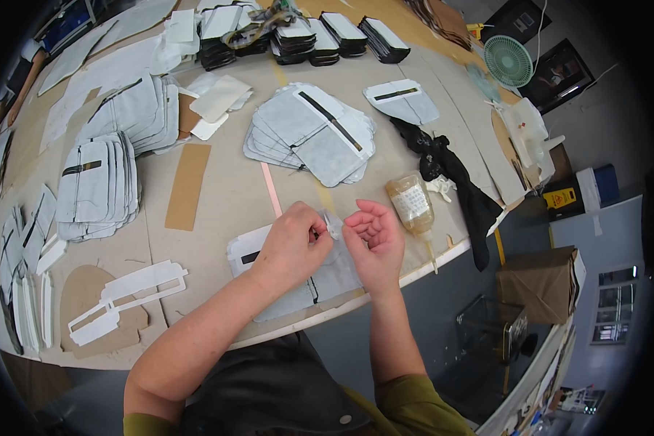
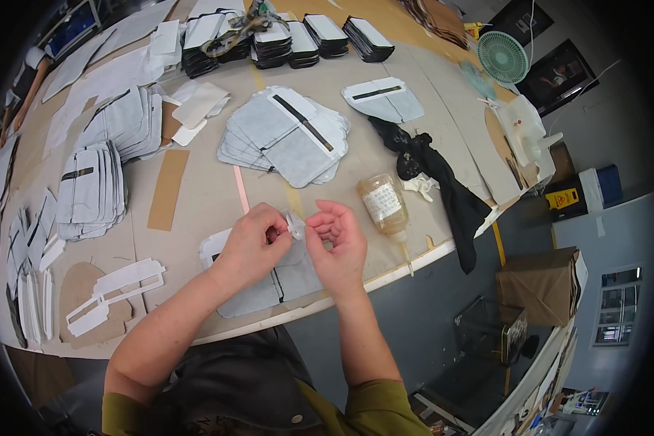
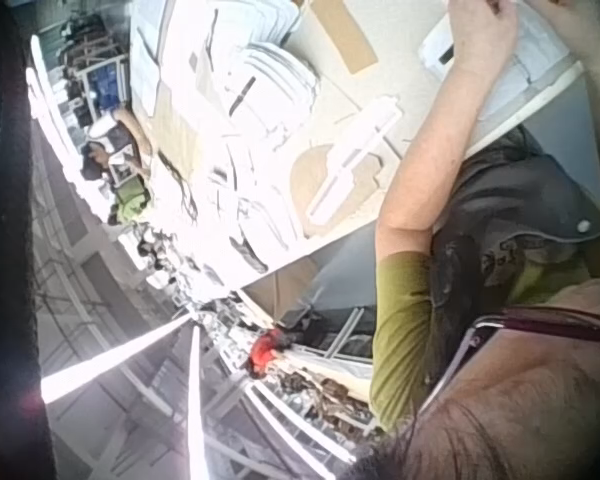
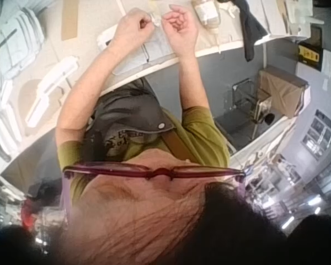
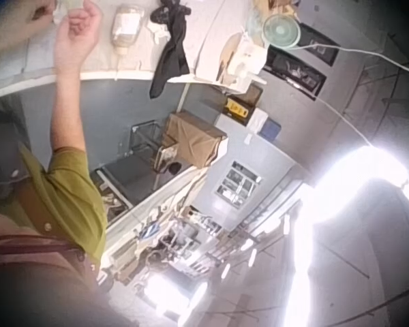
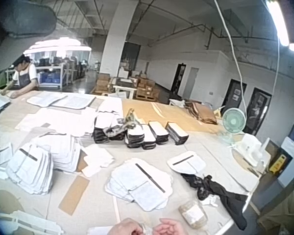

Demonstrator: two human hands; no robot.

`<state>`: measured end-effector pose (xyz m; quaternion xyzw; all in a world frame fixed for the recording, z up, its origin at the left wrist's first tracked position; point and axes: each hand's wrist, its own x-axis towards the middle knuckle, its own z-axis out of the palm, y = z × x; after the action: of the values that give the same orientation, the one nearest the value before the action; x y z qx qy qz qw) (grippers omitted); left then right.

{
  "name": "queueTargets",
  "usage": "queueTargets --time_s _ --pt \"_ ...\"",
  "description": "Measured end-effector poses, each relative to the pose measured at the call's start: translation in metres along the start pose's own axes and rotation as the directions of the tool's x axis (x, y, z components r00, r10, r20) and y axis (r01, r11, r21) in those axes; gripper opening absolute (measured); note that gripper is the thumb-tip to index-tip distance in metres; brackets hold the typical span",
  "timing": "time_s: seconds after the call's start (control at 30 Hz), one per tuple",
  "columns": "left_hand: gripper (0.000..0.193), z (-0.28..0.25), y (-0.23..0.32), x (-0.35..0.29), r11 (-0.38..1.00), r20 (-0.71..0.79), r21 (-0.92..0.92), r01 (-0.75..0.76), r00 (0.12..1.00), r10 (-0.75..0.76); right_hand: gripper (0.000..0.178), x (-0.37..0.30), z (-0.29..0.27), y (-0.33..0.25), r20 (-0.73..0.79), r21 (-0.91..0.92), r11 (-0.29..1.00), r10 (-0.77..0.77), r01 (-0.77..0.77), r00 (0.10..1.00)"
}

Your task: Applying adhesive and aligning components for bag assembly.

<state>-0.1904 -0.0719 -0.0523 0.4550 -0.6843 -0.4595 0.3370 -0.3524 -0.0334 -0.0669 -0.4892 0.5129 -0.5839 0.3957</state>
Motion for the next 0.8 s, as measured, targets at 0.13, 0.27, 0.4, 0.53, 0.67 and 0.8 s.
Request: queueTargets --time_s 0.13,0.27,0.4,0.53,0.67,0.8 --pt "0.011 -0.003 -0.008 -0.004 0.997 -0.014 0.072 -0.035 0.999 0.036 0.038 -0.001 0.004 0.007 -0.055 -0.044 0.998 -0.041 0.039 0.998" --pt "0.010 -0.017 -0.012 -0.015 0.998 -0.014 0.062 -0.014 1.000 0.015 0.032 -0.002 -0.001 0.018 -0.106 -0.164 0.986 -0.018 0.000 0.994" --pt "0.007 -0.044 -0.030 -0.024 0.939 0.075 -0.308 0.152 0.988 -0.135 0.022 -0.004 0.001 0.018 -0.075 -0.309 0.950 -0.070 0.044 0.995" --pt "0.025 -0.063 -0.024 -0.020 0.620 0.277 -0.688 0.376 0.926 -0.255 0.017 -0.002 0.002 0.012 -0.041 -0.457 0.880 -0.167 0.130 0.985" --pt "0.024 -0.066 -0.031 -0.022 0.468 0.268 -0.821 0.326 0.945 -0.188 0.017 -0.004 -0.003 0.011 -0.027 -0.492 0.857 -0.191 0.153 0.981" --pt "0.023 -0.051 -0.013 -0.025 0.733 0.273 -0.574 0.366 0.929 -0.250 0.020 -0.005 -0.011 0.012 0.018 -0.490 0.858 -0.171 0.158 0.985"
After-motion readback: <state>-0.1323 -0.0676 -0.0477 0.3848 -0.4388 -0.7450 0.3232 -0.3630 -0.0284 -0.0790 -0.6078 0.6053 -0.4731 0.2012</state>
